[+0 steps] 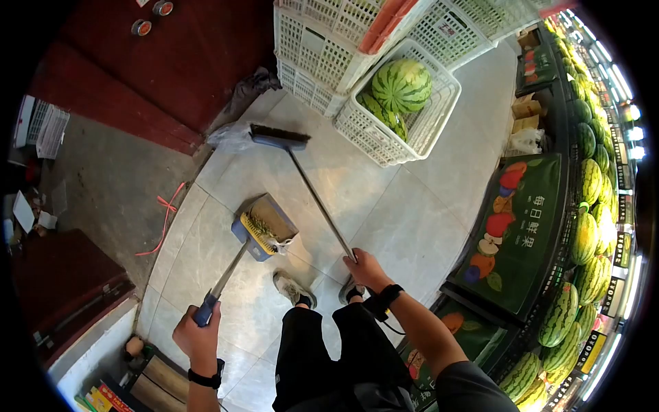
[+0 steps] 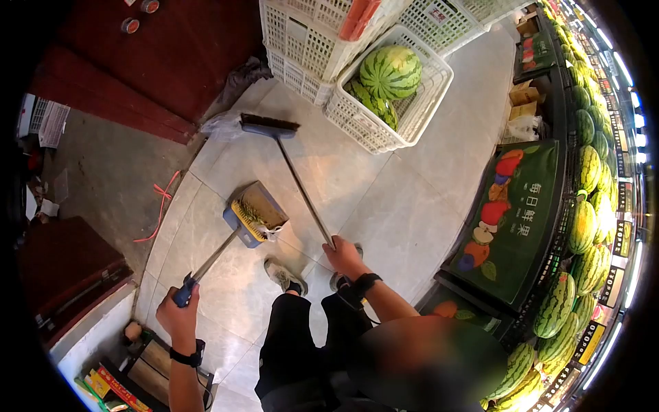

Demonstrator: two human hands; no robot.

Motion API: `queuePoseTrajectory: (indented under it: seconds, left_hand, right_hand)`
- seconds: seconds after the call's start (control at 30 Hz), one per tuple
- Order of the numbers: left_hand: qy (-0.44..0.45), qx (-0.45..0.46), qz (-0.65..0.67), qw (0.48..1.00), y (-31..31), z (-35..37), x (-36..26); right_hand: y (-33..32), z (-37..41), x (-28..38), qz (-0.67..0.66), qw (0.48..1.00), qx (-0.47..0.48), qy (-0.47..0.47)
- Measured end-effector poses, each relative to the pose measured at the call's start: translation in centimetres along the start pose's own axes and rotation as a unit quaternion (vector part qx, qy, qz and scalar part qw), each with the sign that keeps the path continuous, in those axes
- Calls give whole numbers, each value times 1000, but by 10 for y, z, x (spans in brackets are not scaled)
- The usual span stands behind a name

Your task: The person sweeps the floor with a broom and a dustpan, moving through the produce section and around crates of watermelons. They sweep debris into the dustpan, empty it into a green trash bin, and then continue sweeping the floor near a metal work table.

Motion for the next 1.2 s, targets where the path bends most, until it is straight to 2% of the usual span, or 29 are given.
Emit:
queuePoseTrajectory:
  seconds: [0.1, 0.23, 0.3, 0.47, 0.57, 0.6, 0.67, 0.7, 0.8, 0.83, 0.93, 1.07, 1.2]
  left_hand:
    - [-3, 9, -10, 1000, 1, 0, 4]
    - [-3, 5, -3, 1000, 0, 0, 4]
    - [-8, 4, 1, 1000, 1, 0, 5]
    - [-15, 27, 0, 1000, 2, 4, 9]
    - [-28, 37, 4, 999, 0, 4, 12]
    - [-26, 36, 4, 999, 0, 5, 13]
    - [-21, 36, 9, 999, 0, 4, 14]
    - [-18, 39, 10, 999, 0, 4, 14]
    - [-12, 38, 13, 999, 0, 1, 16]
    - [-10, 37, 12, 999, 1, 1, 17]
    - [5, 18, 16, 1000, 7, 3, 22]
    - [3, 24, -1, 1000, 3, 2, 14]
    - [-9, 15, -1, 1000, 4, 4, 12]
  right_hand:
    - [-12, -5, 6, 6, 1000, -14, -7]
    - [-21, -25, 52, -12, 999, -27, 14]
    - [-7, -57, 63, -11, 999, -48, 5]
    - [65, -123, 99, -157, 985, -52, 57]
    - [92, -134, 93, -143, 985, -29, 87]
    - [93, -127, 84, -85, 994, -8, 64]
    - [86, -98, 52, -14, 996, 17, 85]
    - [108, -123, -38, 124, 992, -8, -25]
    - [53, -35, -67, 209, 973, 21, -99]
    - [24, 14, -36, 31, 993, 32, 110]
    - [-10, 50, -14, 28, 992, 45, 117]
    - [-22, 4, 4, 41, 998, 21, 46]
    - [-16, -104, 1, 90, 992, -42, -80]
Point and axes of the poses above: each hand's wrist, its own z-axis away from the middle knuckle, its own y-axis out of the palm, x = y × z, the point moved 4 cm from there along -z, towards the middle knuckle, and after that the axes turned 3 degrees about -z, right-handed, at the moved point
